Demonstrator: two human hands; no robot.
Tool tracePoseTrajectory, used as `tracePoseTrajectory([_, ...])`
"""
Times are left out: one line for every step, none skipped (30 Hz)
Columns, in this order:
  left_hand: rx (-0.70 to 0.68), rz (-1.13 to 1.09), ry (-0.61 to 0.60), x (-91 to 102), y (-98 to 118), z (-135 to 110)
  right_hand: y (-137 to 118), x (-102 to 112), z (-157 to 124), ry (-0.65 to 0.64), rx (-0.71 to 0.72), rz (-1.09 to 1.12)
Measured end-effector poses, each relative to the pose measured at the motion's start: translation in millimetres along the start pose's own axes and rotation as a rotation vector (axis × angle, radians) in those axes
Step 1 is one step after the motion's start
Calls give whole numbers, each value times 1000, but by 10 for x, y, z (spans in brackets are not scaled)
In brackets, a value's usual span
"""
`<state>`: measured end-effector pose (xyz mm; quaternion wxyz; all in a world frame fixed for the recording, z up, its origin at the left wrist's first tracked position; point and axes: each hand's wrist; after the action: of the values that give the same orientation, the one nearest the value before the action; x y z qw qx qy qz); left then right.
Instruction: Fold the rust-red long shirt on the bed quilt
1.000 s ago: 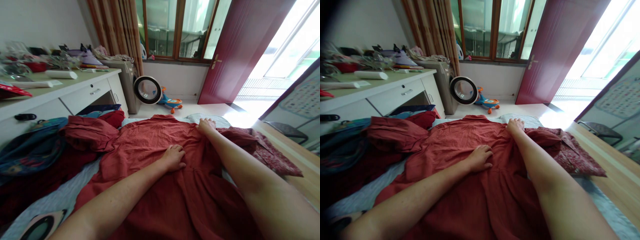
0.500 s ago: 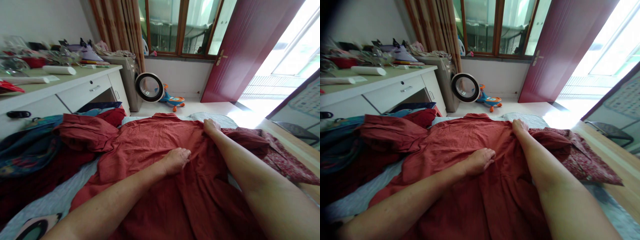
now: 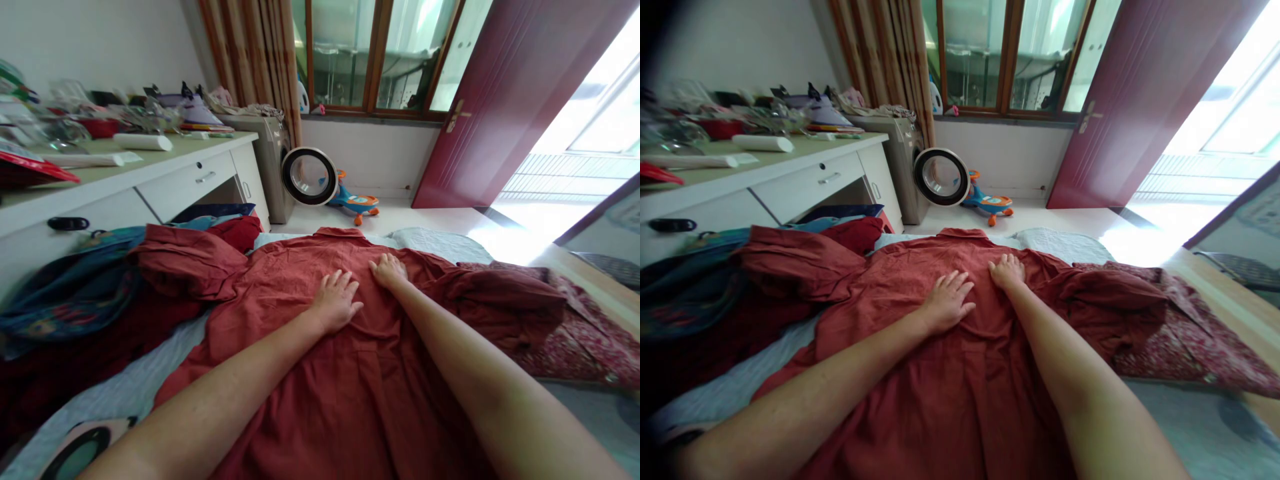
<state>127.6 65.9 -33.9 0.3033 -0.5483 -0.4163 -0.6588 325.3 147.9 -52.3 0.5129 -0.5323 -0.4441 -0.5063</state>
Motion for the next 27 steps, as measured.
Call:
tracePoseTrajectory([39, 8, -78, -17, -76, -18, 38, -62, 12, 0, -2, 0])
tracePoseTrajectory([59, 6, -151, -35, -140, -45, 92, -112, 32, 9, 1, -6])
tracePoseTrajectory([62, -2, -211, -51, -191, -80, 156, -148, 58, 13, 6, -10])
tracePoseTrajectory([55, -14, -250, -63, -230, -114, 221, -170, 88, 7, 12, -12])
tracePoseTrajectory([44, -30, -267, -69, -260, -143, 276, -178, 118, -4, 22, -10])
tracePoseTrajectory([33, -52, -269, -69, -286, -161, 315, -174, 146, -20, 31, -6])
tracePoseTrajectory([26, -80, -261, -62, -315, -161, 331, -160, 167, -36, 34, -2])
tracePoseTrajectory([29, -110, -236, -49, -353, -142, 319, -139, 181, -43, 24, -3])
tracePoseTrajectory([44, -133, -189, -31, -407, -102, 278, -114, 184, -40, 5, -7])
tracePoseTrajectory([74, -140, -127, -9, -480, -44, 210, -91, 176, -22, -10, -11])
tracePoseTrajectory([117, -133, -58, 15, -573, 27, 121, -71, 159, 6, -10, -12])
tracePoseTrajectory([168, -97, 7, 37, -686, 105, 18, -60, 134, 40, 7, -8])
tracePoseTrajectory([219, -45, 52, 56, -814, 182, -89, -57, 102, 69, 60, 10])
tracePoseTrajectory([248, 7, 76, 71, -954, 253, -190, -66, 67, 70, 120, 36])
tracePoseTrajectory([276, 56, 85, 81, -1099, 311, -274, -83, 33, 53, 171, 57])
tracePoseTrajectory([299, 94, 72, 86, -1242, 353, -336, -108, 2, 25, 208, 70])
tracePoseTrajectory([341, 119, 34, 88, -1378, 378, -371, -137, -23, -6, 229, 73])
tracePoseTrajectory([416, 133, -6, 88, -1500, 387, -382, -166, -40, -33, 236, 68])
tracePoseTrajectory([484, 145, -25, 89, -1605, 384, -370, -193, -47, -52, 231, 60])
tracePoseTrajectory([552, 159, -29, 93, -1689, 374, -343, -214, -46, -61, 214, 53])
tracePoseTrajectory([616, 169, -21, 99, -1749, 360, -308, -229, -35, -64, 188, 48])
tracePoseTrajectory([671, 180, -5, 107, -1786, 349, -274, -236, -18, -65, 155, 48])
tracePoseTrajectory([719, 192, 16, 116, -1798, 345, -247, -237, 5, -65, 117, 50])
tracePoseTrajectory([753, 207, 42, 123, -1788, 351, -236, -231, 30, -65, 79, 53])
tracePoseTrajectory([761, 224, 75, 126, -1758, 371, -244, -221, 55, -64, 42, 57])
tracePoseTrajectory([731, 239, 117, 122, -1708, 406, -274, -209, 78, -60, 11, 61])
tracePoseTrajectory([665, 248, 161, 111, -1644, 457, -326, -197, 97, -51, -6, 65])
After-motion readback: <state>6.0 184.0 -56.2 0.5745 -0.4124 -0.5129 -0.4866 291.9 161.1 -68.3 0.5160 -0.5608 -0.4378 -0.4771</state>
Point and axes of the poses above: each hand's wrist, its own z-axis towards the middle knuckle, its own x-axis out of the back of the hand, y = z × x, and after that the axes turned 7 degrees about x, right-handed
